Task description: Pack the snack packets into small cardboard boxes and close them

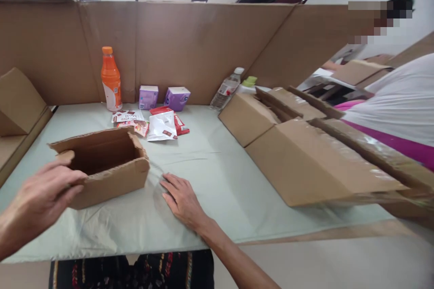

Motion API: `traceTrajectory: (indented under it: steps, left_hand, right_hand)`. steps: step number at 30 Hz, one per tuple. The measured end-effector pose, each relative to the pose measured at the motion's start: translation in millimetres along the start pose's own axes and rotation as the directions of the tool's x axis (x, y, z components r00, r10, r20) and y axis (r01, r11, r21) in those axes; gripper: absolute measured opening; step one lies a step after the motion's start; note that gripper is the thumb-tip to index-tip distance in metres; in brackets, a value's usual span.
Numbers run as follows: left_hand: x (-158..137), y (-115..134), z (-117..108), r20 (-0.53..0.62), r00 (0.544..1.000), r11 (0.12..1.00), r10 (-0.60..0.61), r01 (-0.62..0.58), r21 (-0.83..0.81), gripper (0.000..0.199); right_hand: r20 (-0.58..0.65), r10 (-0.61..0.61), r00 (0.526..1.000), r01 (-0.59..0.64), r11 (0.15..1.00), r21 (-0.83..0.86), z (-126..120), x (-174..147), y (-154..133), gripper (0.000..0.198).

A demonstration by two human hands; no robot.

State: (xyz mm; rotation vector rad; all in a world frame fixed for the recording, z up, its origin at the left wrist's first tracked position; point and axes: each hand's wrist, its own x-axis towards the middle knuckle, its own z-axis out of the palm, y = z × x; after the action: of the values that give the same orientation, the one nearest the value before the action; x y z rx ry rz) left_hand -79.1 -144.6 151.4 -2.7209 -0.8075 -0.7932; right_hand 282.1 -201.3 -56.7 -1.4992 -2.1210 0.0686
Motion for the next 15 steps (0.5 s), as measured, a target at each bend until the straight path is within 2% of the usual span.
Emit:
traceTrajectory:
  steps: [2, 4, 8, 11, 15]
  left_hand:
    - [17, 22, 12, -0.025, 0.997, 0.995, 0.074, -0.075, -0.065, 0.014]
    - [23, 32, 18, -0.004, 0.996, 0.986, 0.091, -0.091, -0.142, 0.019]
    - [18, 27, 16, 0.077, 0.986, 0.971, 0.145, -0.127, -0.203, 0.031]
    - [8, 21, 12, 0.046, 0.986, 0.974, 0.162, -0.152, -0.165, 0.031]
    - [-1, 23, 16, -0.059, 0.998, 0.981, 0.027, -0.038, -0.193, 0.032]
  right_hand:
    - [-0.010, 0.018, 1.000, -0.018, 0.998, 0.054, -1, 1, -2, 0.034]
    - [-0.020, 0.053, 0.998, -0.049, 0.987, 0.154, -3, 2, -4, 0.033]
    - [-0.001, 0.133, 0.991, -0.121, 0.907, 0.403, -16, 4, 0, 0.029]
    - [-0.005, 0.240, 0.971, -0.208, 0.851, 0.483, -32, 17, 25, 0.022]
    - [-0.040, 0.467, 0.883, -0.374, 0.753, 0.541, -46, 63, 81, 0.032]
